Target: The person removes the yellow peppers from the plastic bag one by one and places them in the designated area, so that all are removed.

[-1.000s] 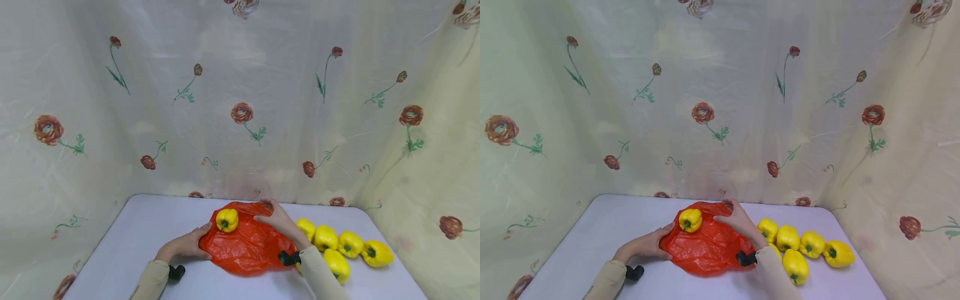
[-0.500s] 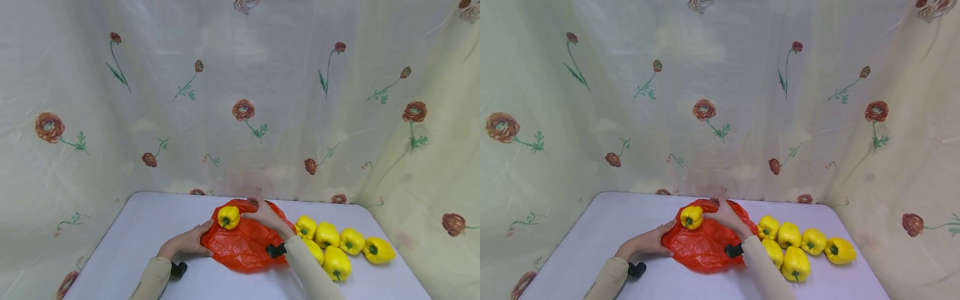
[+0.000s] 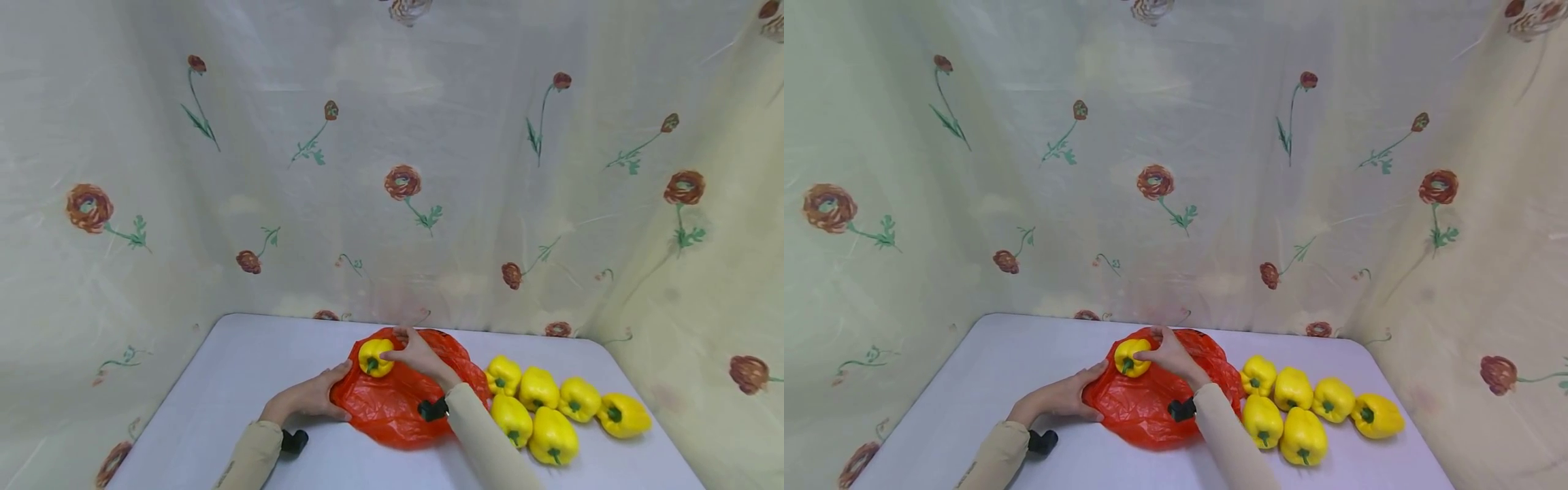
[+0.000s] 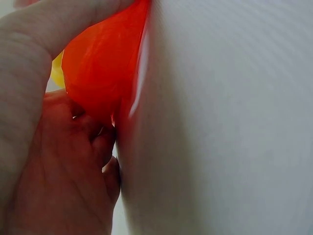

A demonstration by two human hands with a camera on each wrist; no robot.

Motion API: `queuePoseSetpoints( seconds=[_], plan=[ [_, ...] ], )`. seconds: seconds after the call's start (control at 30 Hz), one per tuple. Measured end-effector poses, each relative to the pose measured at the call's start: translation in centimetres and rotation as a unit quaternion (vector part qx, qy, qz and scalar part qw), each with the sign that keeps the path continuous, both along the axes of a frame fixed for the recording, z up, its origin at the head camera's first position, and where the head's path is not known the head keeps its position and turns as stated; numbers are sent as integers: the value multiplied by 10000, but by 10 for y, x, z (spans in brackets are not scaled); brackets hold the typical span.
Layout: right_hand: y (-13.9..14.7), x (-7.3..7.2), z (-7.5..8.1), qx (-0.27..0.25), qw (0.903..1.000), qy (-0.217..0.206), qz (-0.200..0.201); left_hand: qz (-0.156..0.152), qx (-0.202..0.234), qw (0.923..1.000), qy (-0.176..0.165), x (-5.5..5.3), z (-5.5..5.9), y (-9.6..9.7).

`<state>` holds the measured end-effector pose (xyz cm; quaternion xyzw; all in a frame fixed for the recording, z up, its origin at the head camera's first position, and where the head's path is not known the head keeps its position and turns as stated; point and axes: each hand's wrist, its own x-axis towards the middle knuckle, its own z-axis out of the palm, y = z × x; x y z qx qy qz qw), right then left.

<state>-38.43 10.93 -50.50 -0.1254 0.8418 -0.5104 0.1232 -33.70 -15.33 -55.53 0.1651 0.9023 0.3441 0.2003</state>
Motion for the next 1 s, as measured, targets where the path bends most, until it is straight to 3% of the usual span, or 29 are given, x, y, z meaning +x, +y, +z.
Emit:
queuePoseSetpoints(
  seconds=[0.6,1.0],
  plan=[
    [-14,-6,-21,-28,9995,-313,-79,-32,12,10000,13,-2,-5,1],
    [-12,-5,-24,17,9994,-359,31,-3,-26,10000,2,-3,-3,0]
  ],
)
